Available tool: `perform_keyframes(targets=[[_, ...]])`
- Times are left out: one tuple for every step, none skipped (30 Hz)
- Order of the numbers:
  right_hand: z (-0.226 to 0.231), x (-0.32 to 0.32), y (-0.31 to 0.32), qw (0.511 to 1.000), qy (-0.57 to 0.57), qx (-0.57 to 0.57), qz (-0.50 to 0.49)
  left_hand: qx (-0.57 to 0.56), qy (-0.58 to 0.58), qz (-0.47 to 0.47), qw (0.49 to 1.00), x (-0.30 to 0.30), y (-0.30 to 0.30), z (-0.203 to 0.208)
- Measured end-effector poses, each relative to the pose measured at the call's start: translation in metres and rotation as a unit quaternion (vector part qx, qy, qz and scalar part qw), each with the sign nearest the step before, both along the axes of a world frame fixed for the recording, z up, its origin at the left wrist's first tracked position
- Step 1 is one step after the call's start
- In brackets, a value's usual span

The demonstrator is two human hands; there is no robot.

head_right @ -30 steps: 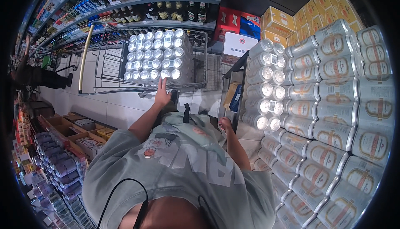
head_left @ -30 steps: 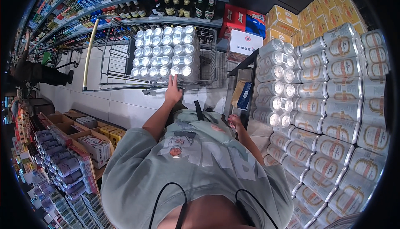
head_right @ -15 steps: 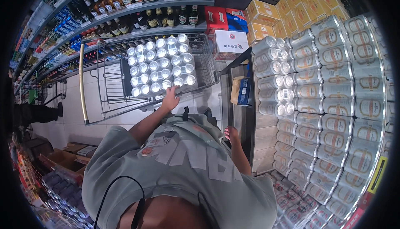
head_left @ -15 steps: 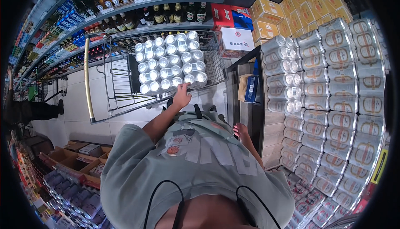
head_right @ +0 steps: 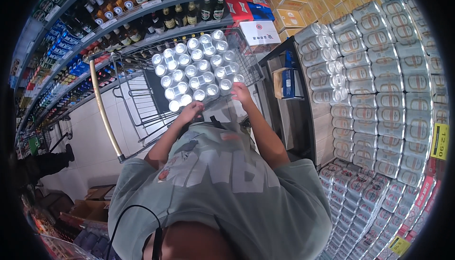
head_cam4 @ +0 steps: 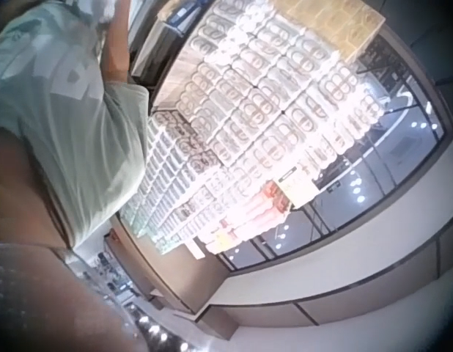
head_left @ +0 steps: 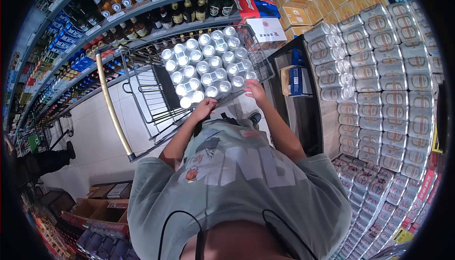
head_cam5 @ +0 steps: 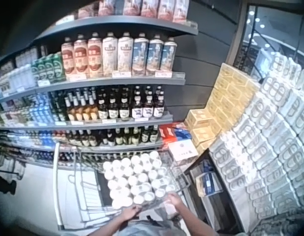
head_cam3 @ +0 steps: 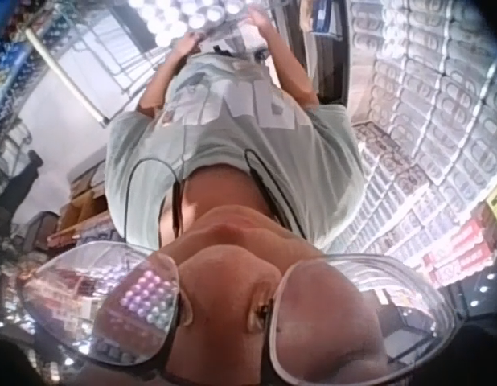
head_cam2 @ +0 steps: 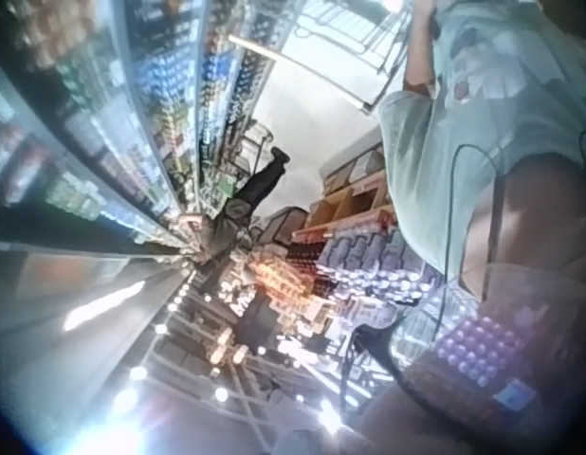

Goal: Restocking beer cans and bottles onto supermarket shelves from a shopping cart.

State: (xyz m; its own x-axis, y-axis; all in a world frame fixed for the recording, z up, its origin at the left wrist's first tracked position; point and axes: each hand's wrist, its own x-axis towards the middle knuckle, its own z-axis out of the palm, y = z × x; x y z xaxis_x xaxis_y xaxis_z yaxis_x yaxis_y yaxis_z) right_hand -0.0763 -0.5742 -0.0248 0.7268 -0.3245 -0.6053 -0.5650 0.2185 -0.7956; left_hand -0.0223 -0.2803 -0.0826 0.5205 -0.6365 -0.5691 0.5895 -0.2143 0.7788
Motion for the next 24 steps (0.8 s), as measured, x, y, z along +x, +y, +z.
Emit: perform_keyframes(targets=[[0.003,0.002,-0.001,1.0,0.001,-0.009,0.027,0.0,-0.01,-0.005,1.0,0.004,0.008,-0.006],[0.006,0.002,-0.003,0.999,0.014,-0.025,0.045,0.033,-0.053,-0.021,0.998,0.008,0.014,-0.012],[0.008,0.001,-0.006,0.999,0.024,-0.001,0.043,0.038,-0.093,-0.03,0.994,0.011,0.022,-0.018],[0.009,0.0,-0.01,0.997,0.008,0.004,0.071,0.05,-0.125,-0.038,0.99,0.013,0.028,-0.024],[0.01,-0.001,-0.013,0.997,0.019,-0.005,0.078,0.069,-0.136,-0.026,0.988,0.011,0.038,-0.028],[0.01,-0.004,-0.017,0.995,0.023,-0.009,0.093,0.085,-0.158,-0.019,0.984,0.005,0.048,-0.032],[0.01,-0.004,-0.021,0.994,0.045,-0.023,0.097,0.102,-0.175,-0.012,0.979,-0.001,0.059,-0.034],[0.009,-0.005,-0.025,0.993,0.053,-0.031,0.103,0.131,-0.178,-0.01,0.975,-0.004,0.066,-0.035],[0.009,-0.005,-0.028,0.991,0.055,-0.037,0.112,0.201,-0.177,-0.047,0.962,-0.005,0.07,-0.036],[0.008,-0.005,-0.031,0.99,0.08,-0.055,0.104,0.187,-0.195,-0.042,0.962,-0.005,0.071,-0.037],[0.007,-0.004,-0.035,0.987,0.069,-0.06,0.135,0.183,-0.2,-0.038,0.962,-0.007,0.07,-0.037],[0.006,0.0,-0.036,0.982,0.081,-0.079,0.148,0.164,-0.202,-0.026,0.965,-0.006,0.072,-0.038],[0.006,0.002,-0.042,0.977,0.088,-0.096,0.167,0.145,-0.184,-0.01,0.972,-0.006,0.067,-0.039],[0.006,0.005,-0.045,0.972,0.092,-0.111,0.186,0.159,-0.193,-0.032,0.968,-0.004,0.065,-0.039],[0.007,0.009,-0.05,0.965,0.093,-0.127,0.208,0.156,-0.199,-0.042,0.967,-0.003,0.062,-0.04],[0.009,0.014,-0.056,0.956,0.101,-0.148,0.231,0.149,-0.196,-0.049,0.968,-0.002,0.059,-0.04],[0.012,0.02,-0.063,0.948,0.067,-0.166,0.263,0.145,-0.187,-0.039,0.971,-0.003,0.058,-0.04],[0.015,0.026,-0.07,0.937,0.039,-0.187,0.294,0.143,-0.196,-0.031,0.97,-0.004,0.056,-0.038],[0.018,0.034,-0.074,0.921,0.018,-0.215,0.324,0.143,-0.191,-0.028,0.971,-0.004,0.058,-0.035],[0.021,0.041,-0.08,0.904,-0.003,-0.248,0.347,0.153,-0.178,-0.029,0.972,-0.006,0.06,-0.031],[0.025,0.051,-0.086,0.883,-0.022,-0.29,0.368,0.159,-0.179,-0.018,0.971,-0.007,0.06,-0.025],[0.027,0.061,-0.092,0.859,-0.04,-0.331,0.388,0.175,-0.165,-0.024,0.97,-0.007,0.058,-0.018],[0.03,0.069,-0.099,0.858,-0.062,-0.335,0.384,0.187,-0.176,-0.014,0.966,-0.008,0.056,-0.011],[0.03,0.081,-0.103,0.85,-0.077,-0.332,0.402,0.192,-0.18,0.0,0.965,-0.011,0.052,-0.003]])
